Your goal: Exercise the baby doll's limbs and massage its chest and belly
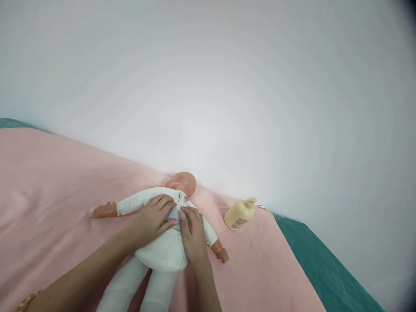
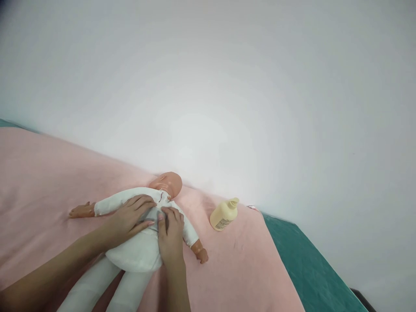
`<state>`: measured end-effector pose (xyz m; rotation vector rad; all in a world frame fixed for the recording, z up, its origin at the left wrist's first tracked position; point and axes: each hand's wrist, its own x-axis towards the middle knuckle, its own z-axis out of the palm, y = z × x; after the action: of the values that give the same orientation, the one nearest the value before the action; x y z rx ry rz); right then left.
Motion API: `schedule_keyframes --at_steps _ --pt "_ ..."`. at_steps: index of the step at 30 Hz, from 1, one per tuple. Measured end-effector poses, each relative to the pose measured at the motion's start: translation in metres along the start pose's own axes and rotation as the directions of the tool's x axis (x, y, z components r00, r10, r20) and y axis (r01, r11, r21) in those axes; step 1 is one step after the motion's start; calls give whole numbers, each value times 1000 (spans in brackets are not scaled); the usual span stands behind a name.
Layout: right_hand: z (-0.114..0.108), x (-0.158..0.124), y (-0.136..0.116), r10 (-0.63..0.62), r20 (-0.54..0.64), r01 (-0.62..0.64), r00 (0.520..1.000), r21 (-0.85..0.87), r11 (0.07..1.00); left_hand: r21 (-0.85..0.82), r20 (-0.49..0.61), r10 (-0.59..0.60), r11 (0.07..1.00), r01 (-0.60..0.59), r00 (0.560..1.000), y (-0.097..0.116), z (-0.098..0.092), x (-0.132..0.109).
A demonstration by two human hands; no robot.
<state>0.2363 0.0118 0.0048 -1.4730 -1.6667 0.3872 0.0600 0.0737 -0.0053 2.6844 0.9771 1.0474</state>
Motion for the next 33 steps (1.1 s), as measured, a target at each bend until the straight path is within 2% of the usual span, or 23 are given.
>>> schedule_keyframes --at_steps 3,8,15,24,33 --pt "3 -1 2 -17 -11 17 1000 15 1000 12 -31 21 1000 -20 999 -1 0 0" --pt "5 1 3 -10 38 10 999 -15 1000 5 28 11 1000 -11 1000 -5 2 -1" --pt "4 2 0 2 52 -1 999 -11 1000 -2 56 15 1000 -15 998 -5 1 0" --pt "10 1 12 6 45 -7 999 21 1000 49 -2 34 998 -34 999 -10 11 -3" --pt "10 3 14 36 108 -35 994 -9 999 36 67 -5 999 3 998 -9 7 -1"
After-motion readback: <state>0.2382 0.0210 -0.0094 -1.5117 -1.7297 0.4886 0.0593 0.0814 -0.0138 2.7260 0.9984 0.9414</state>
